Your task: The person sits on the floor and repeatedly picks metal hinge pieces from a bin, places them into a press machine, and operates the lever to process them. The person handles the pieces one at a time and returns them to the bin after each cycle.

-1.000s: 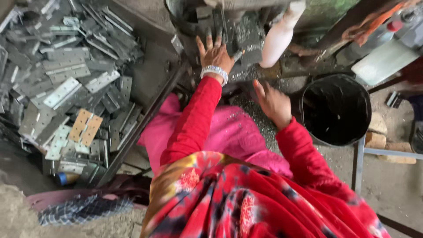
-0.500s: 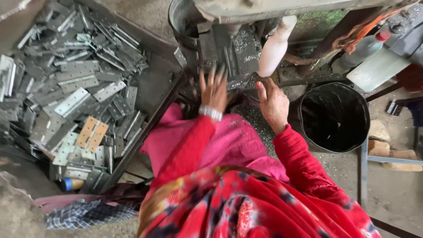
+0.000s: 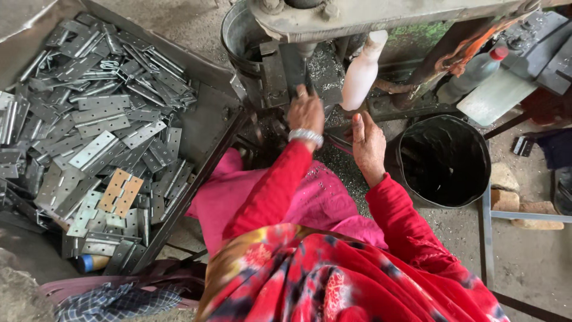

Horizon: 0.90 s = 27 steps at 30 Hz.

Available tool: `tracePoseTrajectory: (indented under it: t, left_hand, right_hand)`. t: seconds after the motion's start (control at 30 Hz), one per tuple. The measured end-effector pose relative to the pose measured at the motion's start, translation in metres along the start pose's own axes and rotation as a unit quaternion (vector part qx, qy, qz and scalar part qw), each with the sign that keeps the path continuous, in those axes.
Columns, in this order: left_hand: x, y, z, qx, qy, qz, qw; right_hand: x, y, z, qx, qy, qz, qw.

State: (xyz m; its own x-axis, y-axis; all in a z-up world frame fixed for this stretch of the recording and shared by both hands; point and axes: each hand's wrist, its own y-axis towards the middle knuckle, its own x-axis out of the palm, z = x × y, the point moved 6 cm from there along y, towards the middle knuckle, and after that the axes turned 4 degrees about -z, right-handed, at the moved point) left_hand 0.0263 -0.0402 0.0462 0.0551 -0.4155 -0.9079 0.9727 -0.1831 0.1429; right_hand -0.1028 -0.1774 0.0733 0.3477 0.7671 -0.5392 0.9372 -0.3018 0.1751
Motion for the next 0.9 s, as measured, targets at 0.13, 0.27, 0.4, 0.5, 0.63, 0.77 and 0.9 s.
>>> tracePoseTrajectory:
  t: [0.13, 0.27, 0.4, 0.5, 0.63, 0.77, 0.9]
  left_hand:
    - [-0.022, -0.036, -0.020, 0.087, 0.057, 0.131, 0.986]
    - [-0.002, -0.047, -0.041, 0.125, 0.158, 0.109, 0.973]
    - [0.016, -0.009, -0.034, 0.112, 0.125, 0.156, 0.973]
    - [0.028, 0.016, -0.026, 0.085, 0.193, 0.139, 0.968]
    - [0.039, 0.019, -0.030, 0.074, 0.222, 0.093, 0.968]
    - [0.036, 0.010, -0.036, 0.059, 0.225, 0.091, 0.968]
    - [0.019, -0.001, -0.040, 0.069, 0.152, 0.123, 0.978]
  right_hand:
    - [0.000, 0.007, 0.003, 0.018, -0.043, -0.009, 0.999]
    - [0.004, 0.010, 0.000, 0.026, -0.090, -0.024, 0.995]
    - [0.004, 0.012, -0.007, 0.013, -0.075, -0.029, 0.997]
    - [0.006, 0.015, -0.001, 0.005, -0.107, -0.026, 0.994]
    - [0.022, 0.005, 0.045, 0.039, -0.168, -0.035, 0.984]
    - [0.055, -0.040, 0.116, 0.088, -0.193, -0.122, 0.970]
    - [0.086, -0.052, 0.159, 0.201, -0.237, -0.228, 0.923]
